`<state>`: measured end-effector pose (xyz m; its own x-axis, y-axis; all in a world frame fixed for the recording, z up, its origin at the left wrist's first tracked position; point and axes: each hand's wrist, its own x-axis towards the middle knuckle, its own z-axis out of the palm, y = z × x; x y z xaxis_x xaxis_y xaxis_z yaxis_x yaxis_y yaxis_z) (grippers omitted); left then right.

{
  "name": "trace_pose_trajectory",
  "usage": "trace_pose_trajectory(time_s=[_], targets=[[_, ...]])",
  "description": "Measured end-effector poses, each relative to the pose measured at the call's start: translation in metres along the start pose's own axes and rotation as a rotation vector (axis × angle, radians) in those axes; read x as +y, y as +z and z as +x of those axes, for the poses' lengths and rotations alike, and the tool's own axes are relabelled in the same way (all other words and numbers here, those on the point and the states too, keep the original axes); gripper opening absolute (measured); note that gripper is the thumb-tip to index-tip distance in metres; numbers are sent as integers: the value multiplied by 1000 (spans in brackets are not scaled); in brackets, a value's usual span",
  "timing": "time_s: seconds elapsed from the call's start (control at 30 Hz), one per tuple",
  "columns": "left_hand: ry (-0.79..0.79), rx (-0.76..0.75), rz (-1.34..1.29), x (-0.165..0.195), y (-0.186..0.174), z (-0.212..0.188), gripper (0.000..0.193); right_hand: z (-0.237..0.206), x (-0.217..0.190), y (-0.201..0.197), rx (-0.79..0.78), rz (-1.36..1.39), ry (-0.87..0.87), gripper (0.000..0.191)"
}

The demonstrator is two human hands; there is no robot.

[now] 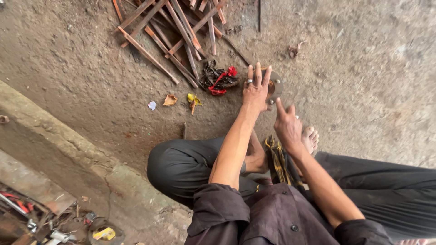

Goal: The person sits on the floor and repeatedly strikes a circular metal part with a metal rod, rotating the part between strikes. The person occasionally flips the part over to work on different sides.

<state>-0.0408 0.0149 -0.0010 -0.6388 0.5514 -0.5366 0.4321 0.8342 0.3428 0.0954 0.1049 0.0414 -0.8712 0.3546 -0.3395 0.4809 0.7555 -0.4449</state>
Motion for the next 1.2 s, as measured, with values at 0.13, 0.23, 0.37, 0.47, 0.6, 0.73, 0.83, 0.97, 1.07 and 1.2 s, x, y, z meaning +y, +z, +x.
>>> trace_pose_trajectory(time_s=[0.13, 0.23, 0.37, 0.47, 0.6, 0.73, 0.83, 0.97, 1.07, 1.2], targets=[[19, 60, -12, 0, 0, -1, 165, 2, -3, 2, 28, 6, -28, 46], [30, 85, -5, 0, 0, -1, 165, 0, -5, 2, 62, 2, -45, 50], [30, 102, -9, -1, 0, -2, 165, -1, -5, 2, 62, 41, -14, 46], [23, 58, 5, 0, 0, -2, 165, 2, -4, 2, -49, -8, 57, 51], [12, 60, -3, 0, -1, -1, 163, 4, -6, 3, 9, 0, 20, 50], [0, 1, 2, 1, -2, 1, 164, 3, -8, 1, -10, -6, 51, 50], [-27, -51, 33, 2, -2, 2, 163, 5, -10, 0, 5, 2, 21, 48], [-9, -5, 11, 2, -2, 1, 164, 5, -11, -1, 50, 58, 8, 48], [-29, -31, 19, 1, -1, 2, 162, 4, -10, 0, 23, 4, 32, 45], [-7, 21, -28, 1, 1, 1, 163, 6, -8, 1, 54, 24, 9, 44]])
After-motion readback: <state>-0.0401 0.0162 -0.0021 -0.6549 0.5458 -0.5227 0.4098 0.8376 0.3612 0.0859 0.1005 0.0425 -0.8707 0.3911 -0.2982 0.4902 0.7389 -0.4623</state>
